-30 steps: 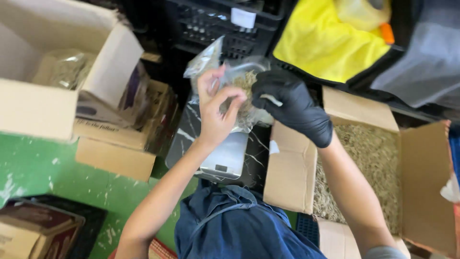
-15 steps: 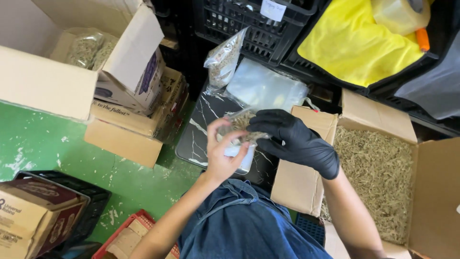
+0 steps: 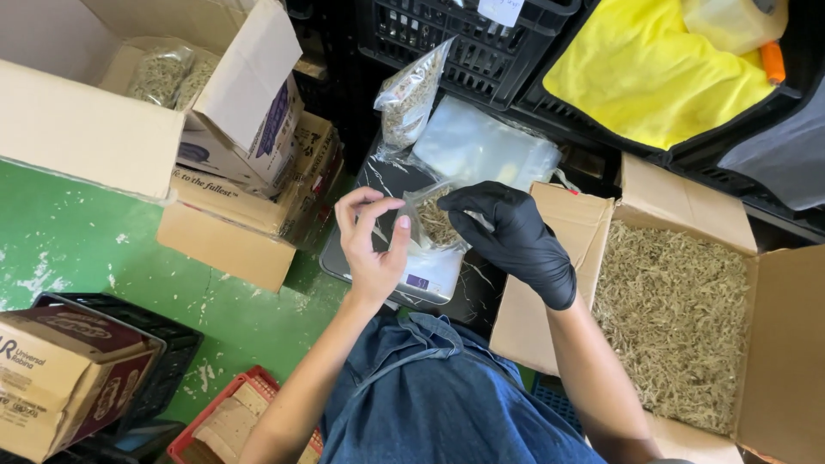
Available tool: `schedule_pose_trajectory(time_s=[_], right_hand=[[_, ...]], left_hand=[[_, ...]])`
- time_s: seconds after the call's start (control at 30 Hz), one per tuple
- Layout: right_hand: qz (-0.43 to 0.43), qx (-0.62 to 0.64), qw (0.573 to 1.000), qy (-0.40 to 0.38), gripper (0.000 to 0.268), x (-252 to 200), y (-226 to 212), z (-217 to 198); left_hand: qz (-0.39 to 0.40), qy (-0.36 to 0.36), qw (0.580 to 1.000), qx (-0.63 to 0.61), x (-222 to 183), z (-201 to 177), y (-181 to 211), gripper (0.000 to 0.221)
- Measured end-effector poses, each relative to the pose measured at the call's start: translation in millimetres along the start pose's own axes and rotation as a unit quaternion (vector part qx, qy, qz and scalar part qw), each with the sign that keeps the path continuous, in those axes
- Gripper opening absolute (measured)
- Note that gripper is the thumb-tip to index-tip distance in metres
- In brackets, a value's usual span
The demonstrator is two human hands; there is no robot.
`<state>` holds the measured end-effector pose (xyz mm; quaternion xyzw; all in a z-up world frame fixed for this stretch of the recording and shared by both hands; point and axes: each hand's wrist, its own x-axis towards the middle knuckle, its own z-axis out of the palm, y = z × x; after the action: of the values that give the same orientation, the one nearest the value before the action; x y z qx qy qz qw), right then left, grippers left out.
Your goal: The person fills small plastic bags with dried fish by hand and using a plastic container, then weighs the bags on a digital scale.
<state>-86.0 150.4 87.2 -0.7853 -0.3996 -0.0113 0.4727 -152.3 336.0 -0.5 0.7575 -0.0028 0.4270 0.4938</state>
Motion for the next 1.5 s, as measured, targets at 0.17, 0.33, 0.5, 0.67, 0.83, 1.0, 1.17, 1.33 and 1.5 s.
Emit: schedule_pose_trajectory(time_s=[0.17,0.33,0.5,0.67,0.83,1.0,1.17,1.33,1.5], right_hand=[[0.0,-0.001,1.0,0.015,0.012,0.3,-9.1,-0.8],[-0.003,-0.005,0.999,0.046,0.01,-8.6,-8.5,-12.3],[0.073,-0.101,0.979,0.164,0.012,-47.5,11.9,-81.6],[0.333,-0.203,0.899,0.197,0.025,-184.8,103.7,-177.5],[0.461,-0.255,0.849,0.036,0.053,-247.2,178.4,-182.8],[0.459,-0.451,0.756,-0.119,0.101,-236.9,255.0,-125.0],[0.424,-0.536,0.727,0.058,0.053,-301.3,332.7,-37.2],[0.371,-0.485,0.79,-0.051,0.057,-303.5,237.3,-35.9],[0.487,-0.122,0.86,0.086,0.037,-244.4,93.7,-118.8]], left_hand=[[0.024,-0.023,0.999,0.006,0.7,-5.0,8.4,0.009],[0.041,-0.124,0.991,0.004,9.3,-8.2,14.8,0.026],[0.02,-0.217,0.974,0.064,-8.2,-5.5,35.2,0.027],[0.006,-0.243,0.969,-0.046,-10.6,33.9,27.0,0.011],[0.103,-0.283,0.947,-0.11,43.7,76.8,76.1,0.008],[0.154,-0.337,0.899,-0.232,79.4,114.2,142.4,0.015],[0.153,-0.327,0.898,-0.25,69.4,136.0,156.7,0.013],[0.148,-0.319,0.903,-0.248,63.1,143.5,144.0,0.011],[0.149,-0.32,0.907,-0.229,64.1,144.0,139.0,0.013]])
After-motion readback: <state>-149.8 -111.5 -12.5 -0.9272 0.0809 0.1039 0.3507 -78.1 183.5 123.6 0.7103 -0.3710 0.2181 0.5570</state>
